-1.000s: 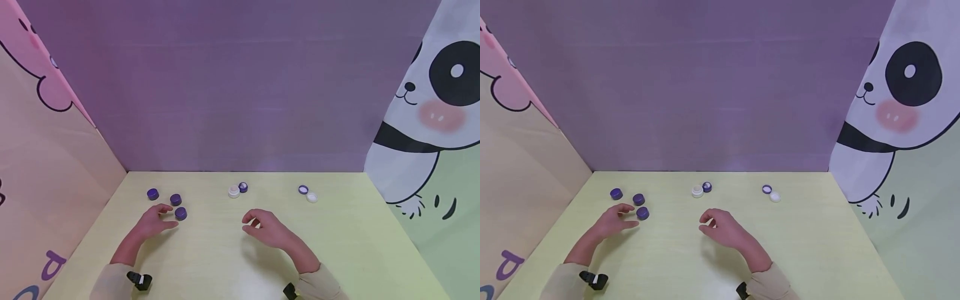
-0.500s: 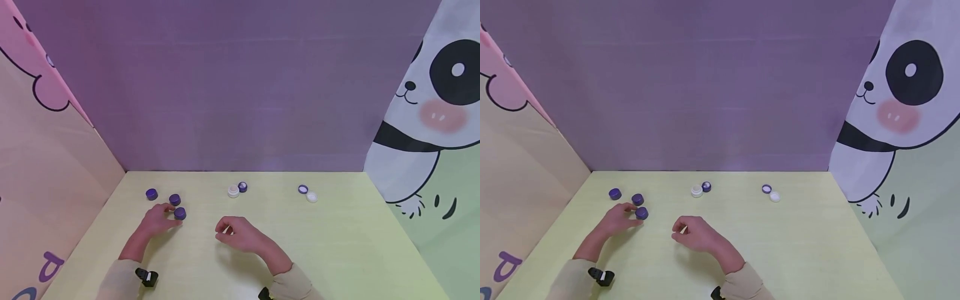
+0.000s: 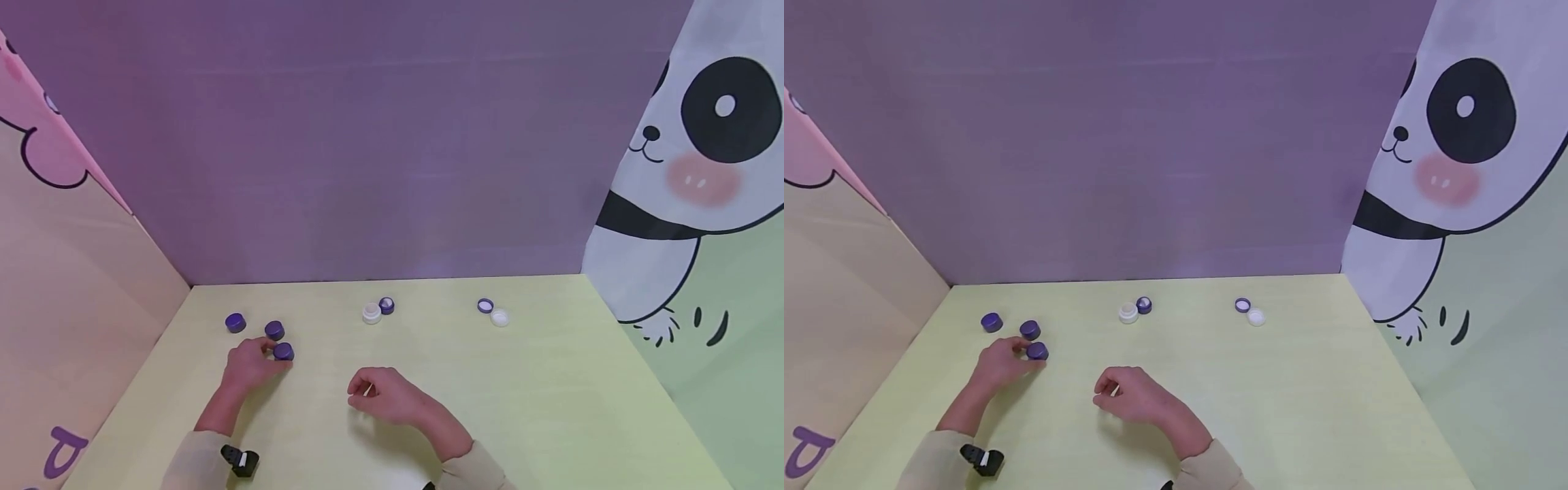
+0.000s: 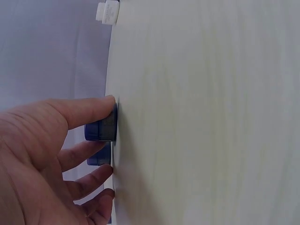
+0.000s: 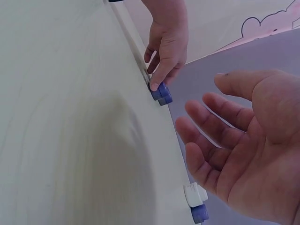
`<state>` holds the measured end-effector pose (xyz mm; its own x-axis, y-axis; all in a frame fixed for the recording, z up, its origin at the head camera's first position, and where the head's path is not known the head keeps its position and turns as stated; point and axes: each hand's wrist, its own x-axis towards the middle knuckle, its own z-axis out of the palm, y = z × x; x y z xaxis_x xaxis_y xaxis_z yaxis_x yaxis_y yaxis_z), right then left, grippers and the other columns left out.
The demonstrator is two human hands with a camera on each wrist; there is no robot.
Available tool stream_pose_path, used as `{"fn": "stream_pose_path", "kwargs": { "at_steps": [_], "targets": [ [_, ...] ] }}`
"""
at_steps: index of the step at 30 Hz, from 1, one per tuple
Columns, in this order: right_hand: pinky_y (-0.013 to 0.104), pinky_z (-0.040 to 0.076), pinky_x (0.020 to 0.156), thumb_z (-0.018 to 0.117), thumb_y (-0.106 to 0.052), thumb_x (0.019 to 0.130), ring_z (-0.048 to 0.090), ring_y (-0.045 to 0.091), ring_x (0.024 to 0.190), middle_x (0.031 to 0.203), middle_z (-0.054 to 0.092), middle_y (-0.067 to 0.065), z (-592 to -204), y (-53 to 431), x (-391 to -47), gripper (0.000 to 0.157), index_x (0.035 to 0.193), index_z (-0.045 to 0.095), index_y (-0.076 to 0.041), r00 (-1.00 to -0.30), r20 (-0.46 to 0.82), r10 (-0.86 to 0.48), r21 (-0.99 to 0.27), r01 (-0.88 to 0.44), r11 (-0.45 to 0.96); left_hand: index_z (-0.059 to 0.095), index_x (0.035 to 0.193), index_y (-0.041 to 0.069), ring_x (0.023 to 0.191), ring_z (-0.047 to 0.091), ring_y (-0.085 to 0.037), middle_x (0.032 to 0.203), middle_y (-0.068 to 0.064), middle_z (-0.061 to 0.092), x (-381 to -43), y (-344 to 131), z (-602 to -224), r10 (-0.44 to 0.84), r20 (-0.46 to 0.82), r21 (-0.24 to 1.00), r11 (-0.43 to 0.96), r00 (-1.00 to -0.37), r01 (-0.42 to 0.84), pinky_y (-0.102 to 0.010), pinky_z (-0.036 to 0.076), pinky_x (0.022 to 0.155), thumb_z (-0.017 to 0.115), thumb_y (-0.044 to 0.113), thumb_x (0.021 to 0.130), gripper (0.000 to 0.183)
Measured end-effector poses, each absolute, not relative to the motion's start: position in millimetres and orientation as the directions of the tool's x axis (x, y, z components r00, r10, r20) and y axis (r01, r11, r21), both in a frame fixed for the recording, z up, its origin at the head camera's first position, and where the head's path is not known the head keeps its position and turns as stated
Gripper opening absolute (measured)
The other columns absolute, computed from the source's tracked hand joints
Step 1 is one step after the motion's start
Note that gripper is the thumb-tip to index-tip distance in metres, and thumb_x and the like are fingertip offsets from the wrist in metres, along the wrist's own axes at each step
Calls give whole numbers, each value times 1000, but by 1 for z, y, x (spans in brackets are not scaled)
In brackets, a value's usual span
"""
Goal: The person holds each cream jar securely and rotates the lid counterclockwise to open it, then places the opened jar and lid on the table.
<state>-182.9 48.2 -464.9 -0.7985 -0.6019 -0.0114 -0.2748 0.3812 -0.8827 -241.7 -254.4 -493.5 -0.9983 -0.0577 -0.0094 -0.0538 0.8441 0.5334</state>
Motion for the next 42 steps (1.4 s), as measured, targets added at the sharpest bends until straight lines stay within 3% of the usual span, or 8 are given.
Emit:
{"fn": "stream_pose_path", "kwargs": {
  "at_steps": [12,20,36,42],
  "targets": [
    [22,48,68,67,-15,92,59,6,72,84,61,-10,-465,49,-178,4,95,64,-15,-789,-17,-614,-883,-276,379,63,114,-8,96,58,-38,106,-24,63,-234,-257,-498,-50,-20,618,784,-999,-52,-49,48,81,82,28,77,55],
    [23,48,70,66,-15,92,58,6,72,85,60,-10,-464,56,-181,4,95,64,-15,-785,-18,-619,-873,-290,393,61,116,-6,91,58,-30,100,-15,64,-234,-252,-495,-38,-15,683,730,-999,-39,-36,48,72,80,24,80,51],
    [24,48,73,66,-16,92,59,5,76,87,61,-11,-465,77,-181,4,96,64,-16,-802,-6,-597,-859,-302,414,61,116,-4,96,62,-33,105,-18,65,-217,-221,-482,-29,83,737,674,-996,42,-45,50,84,77,13,82,41],
    [25,48,71,65,-19,94,58,7,76,90,61,-11,-461,89,-181,8,99,65,-13,-820,-8,-573,-852,-294,433,63,115,-1,97,61,-30,101,-10,67,-205,-203,-474,-11,75,750,660,-997,49,-44,49,84,76,10,81,38]
  ]
}}
